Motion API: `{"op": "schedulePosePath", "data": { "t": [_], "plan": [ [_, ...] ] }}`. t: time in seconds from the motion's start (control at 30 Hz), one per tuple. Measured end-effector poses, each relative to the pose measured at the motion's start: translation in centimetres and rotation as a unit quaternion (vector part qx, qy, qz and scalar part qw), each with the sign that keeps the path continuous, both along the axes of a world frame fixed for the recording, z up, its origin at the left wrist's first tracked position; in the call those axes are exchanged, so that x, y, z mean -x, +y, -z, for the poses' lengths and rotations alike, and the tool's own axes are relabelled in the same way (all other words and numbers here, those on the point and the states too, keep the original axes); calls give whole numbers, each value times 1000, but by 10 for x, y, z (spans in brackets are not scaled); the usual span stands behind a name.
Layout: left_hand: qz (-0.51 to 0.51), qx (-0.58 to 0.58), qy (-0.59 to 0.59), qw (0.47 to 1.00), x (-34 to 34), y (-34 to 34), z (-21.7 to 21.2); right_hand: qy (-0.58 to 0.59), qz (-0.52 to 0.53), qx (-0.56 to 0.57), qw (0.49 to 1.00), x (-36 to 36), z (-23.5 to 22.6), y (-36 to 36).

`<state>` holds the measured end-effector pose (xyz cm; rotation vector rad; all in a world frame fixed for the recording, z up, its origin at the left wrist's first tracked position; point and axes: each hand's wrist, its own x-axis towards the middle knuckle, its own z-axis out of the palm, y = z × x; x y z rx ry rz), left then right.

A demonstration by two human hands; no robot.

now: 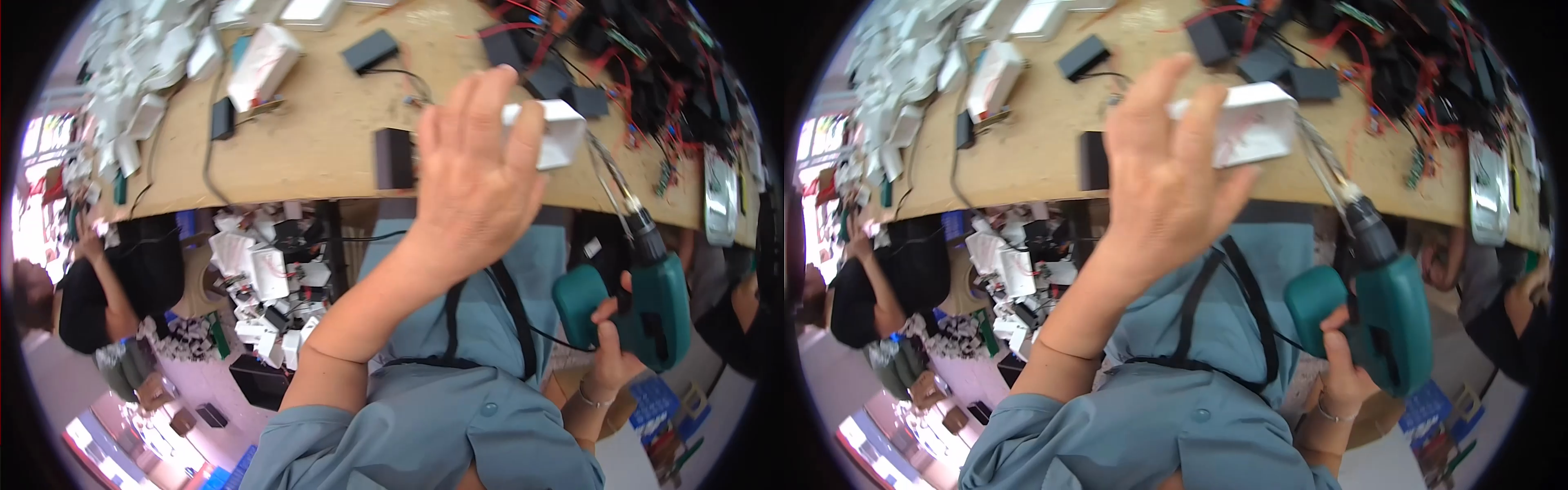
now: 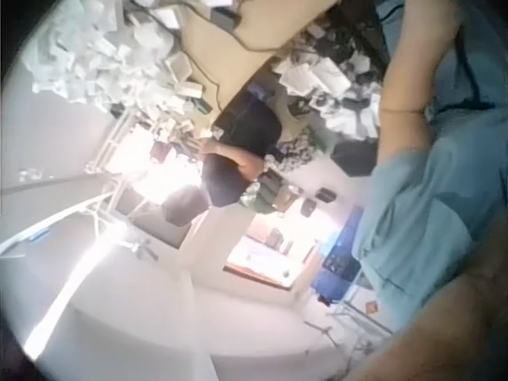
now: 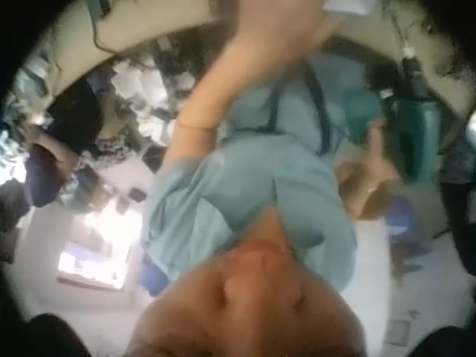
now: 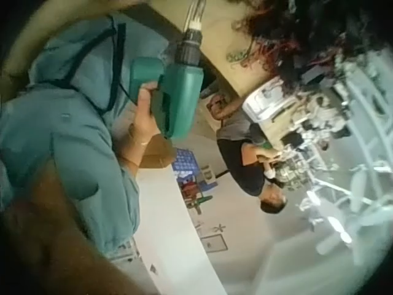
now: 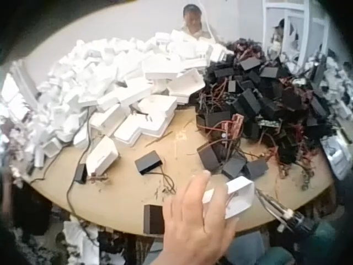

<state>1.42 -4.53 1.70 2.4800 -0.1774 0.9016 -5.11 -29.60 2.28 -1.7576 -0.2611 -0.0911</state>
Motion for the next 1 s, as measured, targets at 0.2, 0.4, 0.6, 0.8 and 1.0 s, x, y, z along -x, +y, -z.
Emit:
{"op": "schedulePosePath", "data": {
  "t": [0.2, 0.4, 0.6, 0.8, 1.0],
  "plan": [
    [58, 55, 54, 995, 2, 10, 9, -41, -3, -24, 999, -5, 2, 0],
    [71, 485, 31, 871, 14, 71, -45, -42, 1, -45, 998, -7, -6, 4],
    [178, 661, -96, 723, 35, 203, -79, -44, 4, -50, 998, -10, -5, 7],
    [-104, 364, 101, 920, 22, 237, -68, -46, 1, -44, 998, -10, -6, 7],
    [-169, 76, 128, 974, 9, 248, -38, -55, 13, -56, 997, -10, -9, 12]
  ]
}}
